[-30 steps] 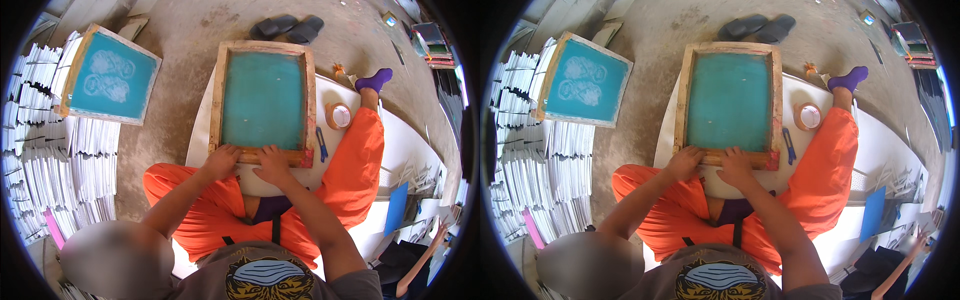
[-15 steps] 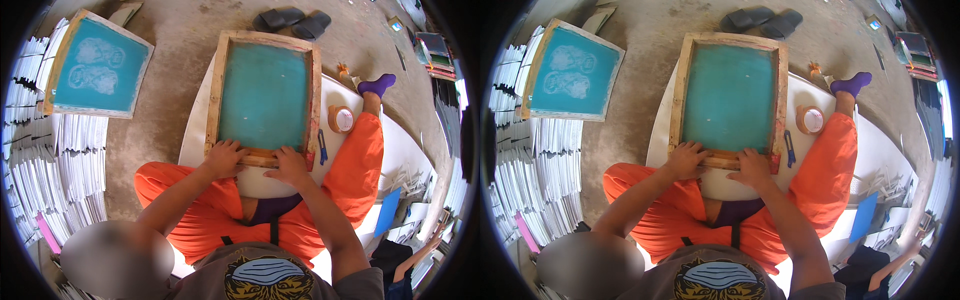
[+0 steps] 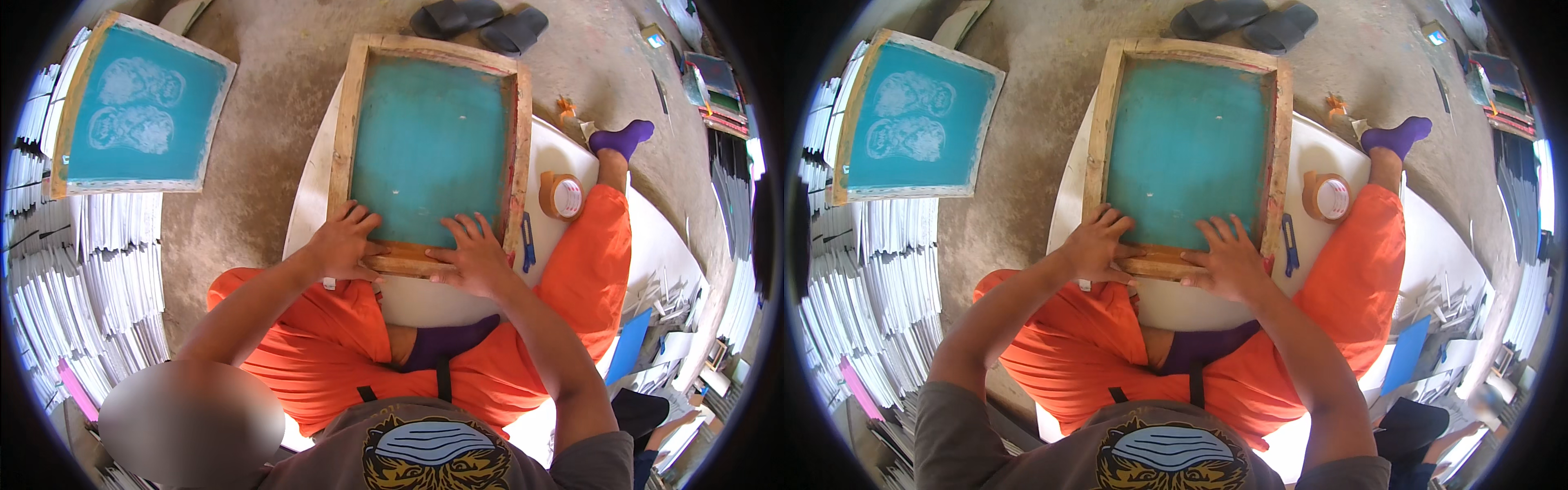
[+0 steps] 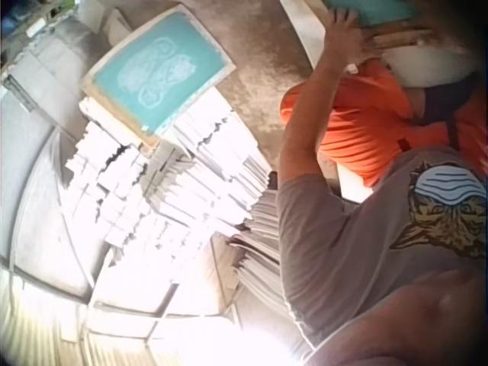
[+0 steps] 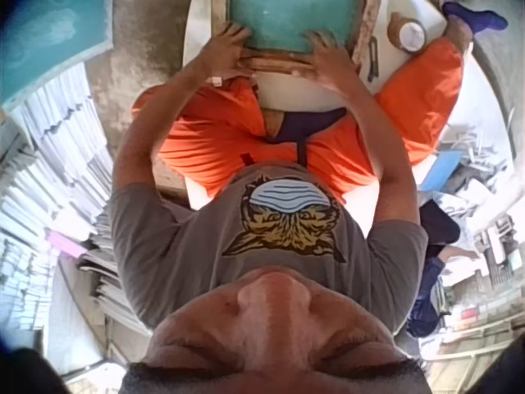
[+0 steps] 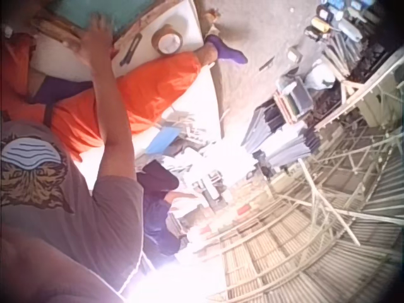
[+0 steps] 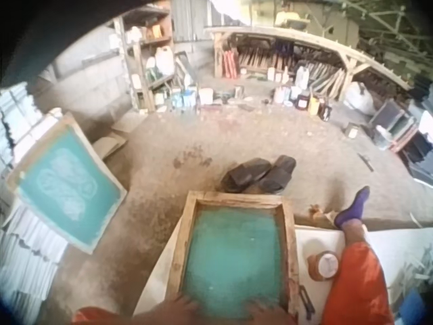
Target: The person sits on the floor and applies orange tape to the edges of a wooden frame containing a teal screen. They repeatedly tear strips of tape and press them onto the frame's perimeter, smoothing them down with their fingers.
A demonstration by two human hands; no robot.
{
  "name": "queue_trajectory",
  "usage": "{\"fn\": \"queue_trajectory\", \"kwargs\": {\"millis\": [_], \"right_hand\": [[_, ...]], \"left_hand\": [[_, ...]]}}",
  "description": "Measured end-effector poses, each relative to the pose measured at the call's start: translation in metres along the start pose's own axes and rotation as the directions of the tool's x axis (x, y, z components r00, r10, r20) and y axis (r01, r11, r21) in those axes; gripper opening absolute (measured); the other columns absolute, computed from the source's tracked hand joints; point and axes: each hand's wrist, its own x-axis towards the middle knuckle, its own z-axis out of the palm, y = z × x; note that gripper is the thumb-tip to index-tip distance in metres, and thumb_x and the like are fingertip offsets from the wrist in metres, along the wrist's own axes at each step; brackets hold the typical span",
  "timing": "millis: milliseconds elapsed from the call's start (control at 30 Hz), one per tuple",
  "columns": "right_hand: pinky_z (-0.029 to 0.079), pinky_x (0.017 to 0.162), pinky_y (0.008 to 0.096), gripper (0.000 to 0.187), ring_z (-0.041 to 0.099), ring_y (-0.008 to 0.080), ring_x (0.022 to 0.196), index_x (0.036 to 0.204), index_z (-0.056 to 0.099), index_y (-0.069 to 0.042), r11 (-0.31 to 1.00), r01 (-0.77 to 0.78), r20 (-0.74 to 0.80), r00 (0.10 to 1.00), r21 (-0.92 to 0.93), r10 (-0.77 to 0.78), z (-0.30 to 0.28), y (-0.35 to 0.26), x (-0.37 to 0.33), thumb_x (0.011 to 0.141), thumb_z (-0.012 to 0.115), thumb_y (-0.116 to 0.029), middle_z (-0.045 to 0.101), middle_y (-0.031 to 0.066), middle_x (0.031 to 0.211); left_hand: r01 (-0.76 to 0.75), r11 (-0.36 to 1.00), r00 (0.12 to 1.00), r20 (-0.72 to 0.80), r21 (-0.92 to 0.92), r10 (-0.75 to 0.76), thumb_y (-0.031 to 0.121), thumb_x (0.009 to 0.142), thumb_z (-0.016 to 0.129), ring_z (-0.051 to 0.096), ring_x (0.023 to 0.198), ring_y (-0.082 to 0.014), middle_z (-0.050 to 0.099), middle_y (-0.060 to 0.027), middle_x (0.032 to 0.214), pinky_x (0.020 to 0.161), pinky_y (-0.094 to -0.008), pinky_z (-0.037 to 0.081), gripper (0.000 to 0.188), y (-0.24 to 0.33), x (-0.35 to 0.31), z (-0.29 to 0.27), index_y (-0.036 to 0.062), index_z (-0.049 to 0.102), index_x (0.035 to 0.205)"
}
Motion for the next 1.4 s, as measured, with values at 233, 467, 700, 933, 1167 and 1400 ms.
{"fn": "queue_trajectory", "kwargs": {"millis": [233,467,700,933,1167,1400], "right_hand": [[0.015,0.131,0.0618,0.051,0.024,0.0382,0.160,0.133,0.078,-0.032,0.988,0.071,-0.065,0.996,0.140,-0.063,0.010,-0.030,0.040,0.099,0.060,-0.065,0.037,0.0139,0.169],[0.010,0.132,0.0627,0.051,0.011,0.0390,0.165,0.131,0.079,-0.032,0.993,-0.017,-0.014,1.000,0.114,0.019,0.020,-0.026,0.038,0.105,0.050,-0.065,0.029,0.0132,0.175],[0.014,0.131,0.0591,0.048,0.017,0.0395,0.163,0.123,0.083,-0.027,0.975,-0.132,-0.110,0.982,0.180,0.153,0.019,-0.030,0.025,0.109,0.049,-0.058,0.034,0.0186,0.171],[0.043,0.100,0.0485,0.058,0.054,0.0339,0.117,0.109,0.085,-0.015,0.913,-0.266,-0.004,0.960,0.310,0.280,0.019,-0.070,0.058,0.110,0.046,-0.057,0.061,0.0153,0.118],[0.044,0.095,0.0491,0.071,0.056,0.0343,0.112,0.102,0.085,-0.009,0.908,-0.387,0.044,0.922,0.162,0.385,0.020,-0.055,0.048,0.112,0.037,-0.060,0.062,0.0184,0.111],[0.048,0.096,0.0510,0.075,0.059,0.0377,0.109,0.099,0.085,-0.008,0.892,-0.346,0.039,0.936,0.292,0.351,0.020,-0.061,0.053,0.113,0.034,-0.061,0.064,0.0220,0.112]], "left_hand": [[0.108,0.994,0.988,-0.113,-0.019,-0.109,0.061,0.074,0.085,0.049,0.132,-0.0307,0.058,-0.0081,0.128,0.128,-0.0566,0.026,0.054,0.015,-0.012,0.013,0.0240,0.086,0.113],[0.140,0.990,0.985,-0.101,-0.006,-0.140,0.059,0.074,0.085,0.048,0.133,-0.0303,0.057,-0.0072,0.129,0.128,-0.0568,0.025,0.054,0.013,-0.018,0.017,0.0254,0.085,0.116],[0.151,0.988,0.984,-0.089,-0.041,-0.154,0.057,0.073,0.086,0.048,0.134,-0.0295,0.057,-0.0048,0.128,0.128,-0.0626,0.022,0.053,0.014,-0.018,0.016,0.0250,0.085,0.115],[0.188,0.982,0.982,-0.035,-0.006,-0.188,0.054,0.074,0.088,0.049,0.132,-0.0288,0.056,-0.0040,0.123,0.130,-0.0673,0.016,0.052,0.018,-0.013,0.011,0.0254,0.083,0.117],[0.178,0.984,0.984,0.003,0.018,-0.179,0.056,0.074,0.087,0.048,0.133,-0.0279,0.055,-0.0026,0.124,0.131,-0.0692,0.012,0.053,0.017,-0.012,0.012,0.0263,0.083,0.118],[0.139,0.990,0.990,-0.032,-0.004,-0.139,0.052,0.073,0.088,0.049,0.132,-0.0268,0.056,-0.0010,0.122,0.132,-0.0687,0.012,0.051,0.015,-0.014,0.012,0.0305,0.083,0.119]]}}
